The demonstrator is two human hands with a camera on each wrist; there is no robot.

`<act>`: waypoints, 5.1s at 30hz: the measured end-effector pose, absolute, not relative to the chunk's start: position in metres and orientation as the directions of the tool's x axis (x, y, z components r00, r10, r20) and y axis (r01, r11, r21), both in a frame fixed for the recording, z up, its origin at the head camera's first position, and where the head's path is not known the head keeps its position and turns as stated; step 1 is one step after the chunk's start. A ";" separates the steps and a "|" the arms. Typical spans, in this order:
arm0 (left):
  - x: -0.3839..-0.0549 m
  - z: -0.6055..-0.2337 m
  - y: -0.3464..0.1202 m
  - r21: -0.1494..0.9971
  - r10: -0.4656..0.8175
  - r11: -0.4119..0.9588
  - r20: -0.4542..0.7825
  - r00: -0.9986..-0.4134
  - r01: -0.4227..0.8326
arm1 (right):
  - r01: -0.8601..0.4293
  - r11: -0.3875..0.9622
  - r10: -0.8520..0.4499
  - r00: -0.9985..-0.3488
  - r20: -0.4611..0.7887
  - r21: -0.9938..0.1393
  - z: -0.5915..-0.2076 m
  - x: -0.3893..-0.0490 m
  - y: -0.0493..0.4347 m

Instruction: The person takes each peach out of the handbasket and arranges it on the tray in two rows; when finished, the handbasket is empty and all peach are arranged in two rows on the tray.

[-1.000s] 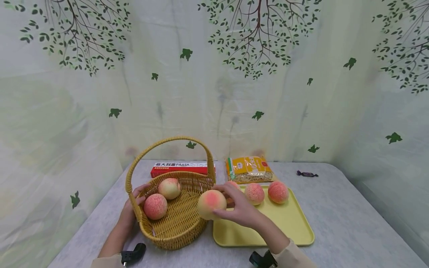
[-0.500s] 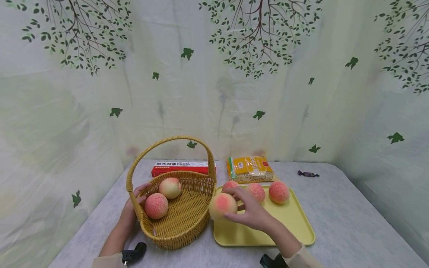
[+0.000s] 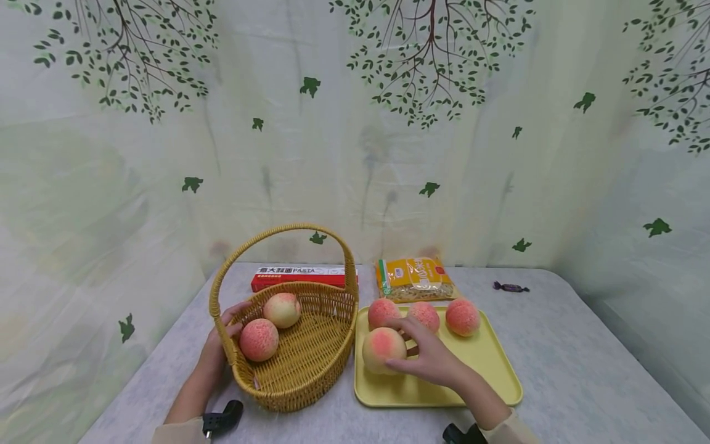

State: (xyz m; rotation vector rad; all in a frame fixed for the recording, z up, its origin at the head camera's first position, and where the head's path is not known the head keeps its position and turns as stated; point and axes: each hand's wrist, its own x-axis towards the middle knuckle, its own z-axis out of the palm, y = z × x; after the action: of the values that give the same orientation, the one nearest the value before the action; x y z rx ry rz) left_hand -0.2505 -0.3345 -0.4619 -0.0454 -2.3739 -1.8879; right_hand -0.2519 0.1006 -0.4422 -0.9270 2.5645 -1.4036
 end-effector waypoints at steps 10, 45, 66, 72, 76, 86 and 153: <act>-0.252 -0.465 -0.335 0.968 -0.046 0.232 0.106 -0.993 0.092 | -0.461 0.431 -0.548 -0.817 0.181 -0.776 -0.450 -0.254 0.104; -0.253 -0.465 -0.335 0.972 -0.041 0.206 0.124 -0.991 0.113 | -0.499 0.445 -0.597 -0.784 0.169 -0.744 -0.456 -0.254 0.106; -0.253 -0.464 -0.336 0.970 -0.040 0.217 0.123 -0.992 0.111 | -0.558 0.445 -0.589 -0.771 0.240 -0.700 -0.446 -0.254 0.104; -0.253 -0.465 -0.335 0.968 -0.046 0.221 0.130 -0.990 0.117 | -0.614 0.417 -0.590 -0.744 0.314 -0.670 -0.436 -0.254 0.099; -0.253 -0.465 -0.335 0.968 -0.044 0.219 0.138 -0.989 0.125 | -0.626 0.404 -0.578 -0.740 0.344 -0.667 -0.425 -0.252 0.095; -0.252 -0.465 -0.336 0.973 -0.045 0.212 0.107 -0.993 0.095 | -0.709 0.360 -0.607 -0.672 0.424 -0.607 -0.401 -0.251 0.078; -0.254 -0.466 -0.335 0.971 -0.049 0.224 0.095 -0.994 0.082 | -0.617 0.365 -0.785 -0.606 0.125 -0.697 -0.394 -0.271 -0.078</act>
State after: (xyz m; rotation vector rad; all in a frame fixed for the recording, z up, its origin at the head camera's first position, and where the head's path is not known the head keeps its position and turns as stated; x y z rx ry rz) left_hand -0.2542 -0.3350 -0.4662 -0.0319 -2.3736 -1.8939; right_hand -0.2711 -0.0778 -0.3935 -1.2558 2.3974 -1.0713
